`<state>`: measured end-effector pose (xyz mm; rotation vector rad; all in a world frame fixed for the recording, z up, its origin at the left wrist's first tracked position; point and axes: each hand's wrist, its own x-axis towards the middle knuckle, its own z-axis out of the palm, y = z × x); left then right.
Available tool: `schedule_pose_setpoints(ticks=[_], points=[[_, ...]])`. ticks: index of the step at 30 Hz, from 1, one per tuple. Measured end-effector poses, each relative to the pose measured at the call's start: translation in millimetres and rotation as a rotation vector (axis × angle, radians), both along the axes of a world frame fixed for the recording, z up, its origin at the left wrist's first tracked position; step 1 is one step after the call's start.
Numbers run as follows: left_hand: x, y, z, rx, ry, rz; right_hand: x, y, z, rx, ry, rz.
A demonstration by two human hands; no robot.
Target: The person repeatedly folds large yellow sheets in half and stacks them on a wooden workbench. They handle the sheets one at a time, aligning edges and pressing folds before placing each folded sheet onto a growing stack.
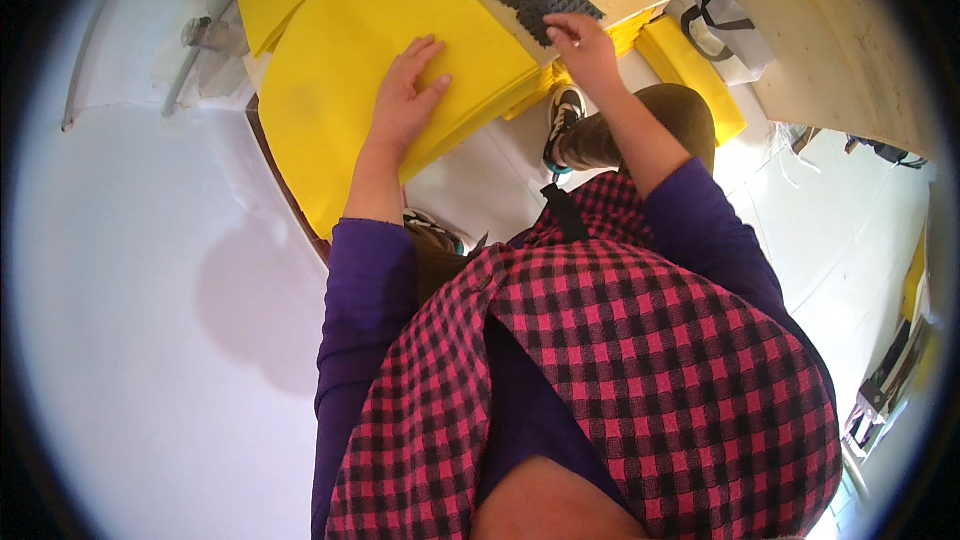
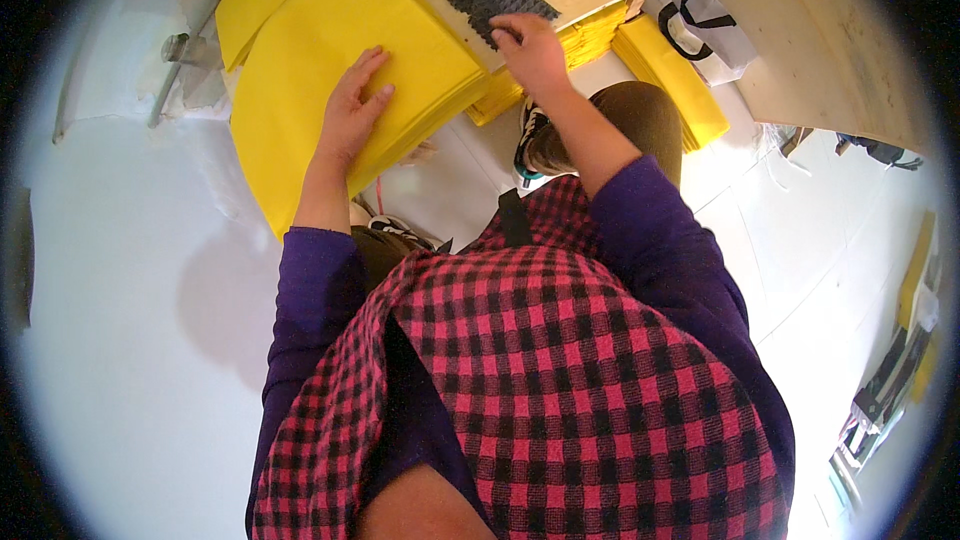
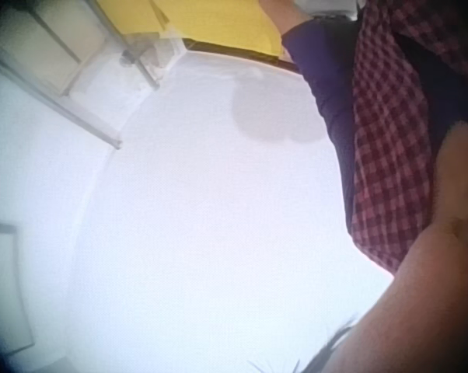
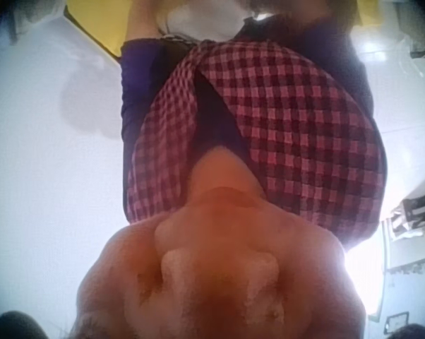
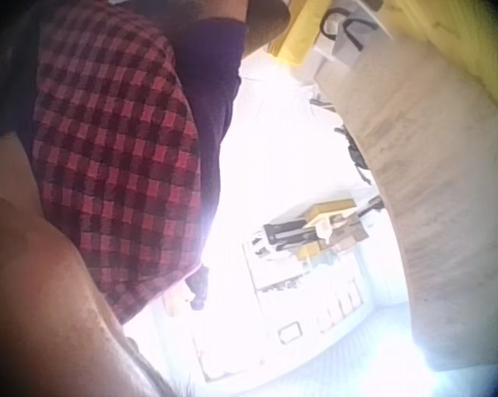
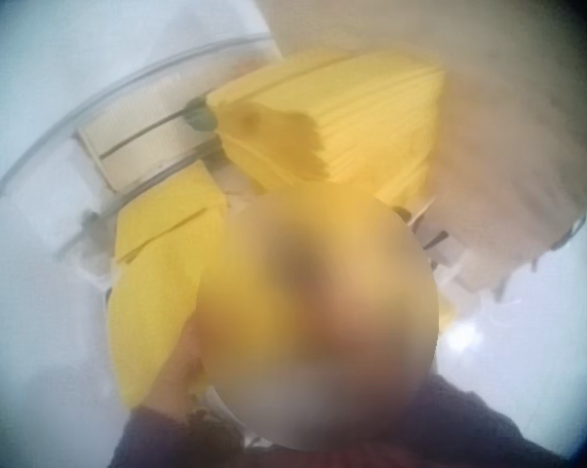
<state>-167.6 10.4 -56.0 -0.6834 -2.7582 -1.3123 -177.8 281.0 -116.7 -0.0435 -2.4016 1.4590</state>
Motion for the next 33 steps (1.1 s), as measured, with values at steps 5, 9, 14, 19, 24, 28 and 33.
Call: schedule_pose_setpoints(ticks=[5, 9, 14, 19, 24, 28, 33], points=[[-1.2, -0.8, -0.4, 0.030, 0.007, -0.025, -25.0, 26.6, -13.3, 0.527, 0.108, -0.071], [-1.8, -1.3, -3.9, 0.036, 0.017, -0.019, -32.5, 28.0, -21.2, 0.413, 0.122, -0.025], [-2.4, -2.0, -4.4, 0.031, 0.037, -0.023, -37.8, 29.1, -23.0, 0.433, 0.183, -0.062], [-3.7, -2.4, -5.9, 0.036, 0.050, -0.019, -27.0, 19.4, -9.2, 0.023, 0.007, -0.009], [-3.6, -2.1, -7.3, 0.006, 0.084, -0.017, -3.1, -4.0, 14.1, -0.408, -0.152, 0.295], [-4.2, -1.5, -6.2, 0.010, 0.090, -0.019, 1.9, -19.3, 27.6, -0.281, -0.282, 0.365], [-3.8, -1.9, -8.1, 0.026, 0.072, 0.003, 3.7, -28.9, 30.9, -0.437, -0.358, 0.382]])
